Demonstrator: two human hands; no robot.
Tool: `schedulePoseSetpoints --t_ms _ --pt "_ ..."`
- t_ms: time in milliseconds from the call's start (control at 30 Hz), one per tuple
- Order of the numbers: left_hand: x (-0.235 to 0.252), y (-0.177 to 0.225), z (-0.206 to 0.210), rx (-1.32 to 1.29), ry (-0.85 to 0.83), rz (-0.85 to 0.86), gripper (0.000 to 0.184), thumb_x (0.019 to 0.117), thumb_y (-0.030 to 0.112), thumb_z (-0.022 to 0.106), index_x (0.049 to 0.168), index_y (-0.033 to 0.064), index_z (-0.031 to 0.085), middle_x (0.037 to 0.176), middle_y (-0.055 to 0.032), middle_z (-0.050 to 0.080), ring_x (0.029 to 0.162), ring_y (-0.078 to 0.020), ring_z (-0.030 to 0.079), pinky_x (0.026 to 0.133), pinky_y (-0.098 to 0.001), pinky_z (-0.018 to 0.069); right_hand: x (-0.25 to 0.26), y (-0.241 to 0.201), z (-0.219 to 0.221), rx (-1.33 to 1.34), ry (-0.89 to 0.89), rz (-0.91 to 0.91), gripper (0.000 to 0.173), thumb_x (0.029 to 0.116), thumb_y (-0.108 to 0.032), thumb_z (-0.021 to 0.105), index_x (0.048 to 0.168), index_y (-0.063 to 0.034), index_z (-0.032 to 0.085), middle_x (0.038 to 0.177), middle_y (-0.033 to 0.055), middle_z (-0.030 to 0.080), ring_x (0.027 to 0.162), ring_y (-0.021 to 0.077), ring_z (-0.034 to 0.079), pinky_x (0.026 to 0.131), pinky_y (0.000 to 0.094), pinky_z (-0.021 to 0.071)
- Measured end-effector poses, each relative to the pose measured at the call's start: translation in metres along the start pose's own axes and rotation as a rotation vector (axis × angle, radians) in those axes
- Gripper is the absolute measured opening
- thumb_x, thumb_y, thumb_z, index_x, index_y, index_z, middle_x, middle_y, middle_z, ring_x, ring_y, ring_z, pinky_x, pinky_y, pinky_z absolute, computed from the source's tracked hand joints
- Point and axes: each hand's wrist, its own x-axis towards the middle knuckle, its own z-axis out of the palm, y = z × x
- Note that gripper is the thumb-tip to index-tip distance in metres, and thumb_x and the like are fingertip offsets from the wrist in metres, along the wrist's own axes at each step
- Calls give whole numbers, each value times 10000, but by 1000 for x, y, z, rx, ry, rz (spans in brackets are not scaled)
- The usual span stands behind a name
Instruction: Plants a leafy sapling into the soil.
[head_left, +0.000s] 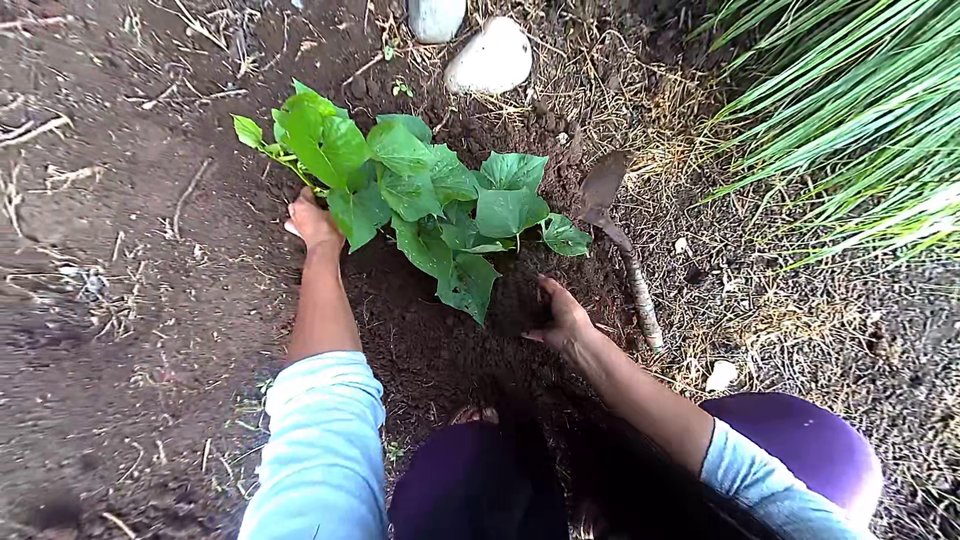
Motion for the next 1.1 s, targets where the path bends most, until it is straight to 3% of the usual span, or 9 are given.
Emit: schedulePoseSetpoints --t_ms 167,233,300,467,667,800,900,1000,1100 --pt "-1 -1 -1 -33 1 9 431 984 126 600 1398 8 579 1431 -265 570 1408 -408 472 1182 -643 256 -13 -1 46 28 -158 -51 746 981 -202 685 1580 -207 241 1170 175 579 920 306 644 693 463 576" --pt "-5 2 -3 -52 -10 2 439 998 153 591 1409 0 567 1444 -268 558 1413 -403 466 1189 -627 251 -19 -9 60 -50 -238 -155 693 996 -150 675 1566 -170 280 1178 188 584 869 297 652 651 452 583" --pt "-8 6 -7 -79 -21 -6 440 1017 148 567 1426 -15 552 1456 -286 540 1422 -419 448 1193 -630 233 -16 -13 69 -213 -256 -368 561 969 -128 718 1461 -93 450 1168 200 636 879 285 683 680 452 594" --pt "-3 1 -2 -64 -9 0 431 1015 159 577 1416 3 563 1445 -267 559 1417 -419 456 1182 -652 241 4 -28 77 -702 -151 -858 383 910 -91 773 1261 -15 640 1250 216 655 1198 327 629 1034 524 493" --pt "5 -8 5 -50 -2 21 447 1003 155 592 1433 35 562 1460 -243 556 1429 -408 446 1183 -661 233 -7 -42 76 -991 -51 -1171 377 836 81 655 1186 -49 708 1266 212 613 1130 372 636 899 549 543" --pt "3 -8 3 -42 5 35 460 986 188 621 1419 40 570 1444 -244 569 1415 -413 463 1171 -672 258 -17 -50 68 -1367 -175 -1042 731 948 -257 740 1597 -256 404 1630 210 335 1175 430 640 904 608 558" --pt "-8 -2 -4 -77 -27 10 459 1001 132 594 1446 32 546 1476 -249 539 1437 -409 436 1192 -638 244 -21 -35 6 -1058 -115 -1351 336 1029 -277 630 1321 -116 667 1332 154 619 1022 312 694 804 526 593" --pt "-15 4 -9 -115 -17 18 434 994 91 573 1418 -4 555 1458 -275 540 1424 -418 441 1189 -638 238 36 -22 -61 -699 216 -1017 306 1060 -256 547 1164 -7 690 1140 204 671 1042 341 657 901 555 523" --pt "-12 6 -8 -119 -15 -13 459 983 62 580 1437 4 546 1473 -277 529 1433 -421 436 1194 -618 250 99 -25 -92 -406 381 -445 566 1111 -393 417 1538 -21 413 1529 318 422 1421 430 431 1130 591 386"
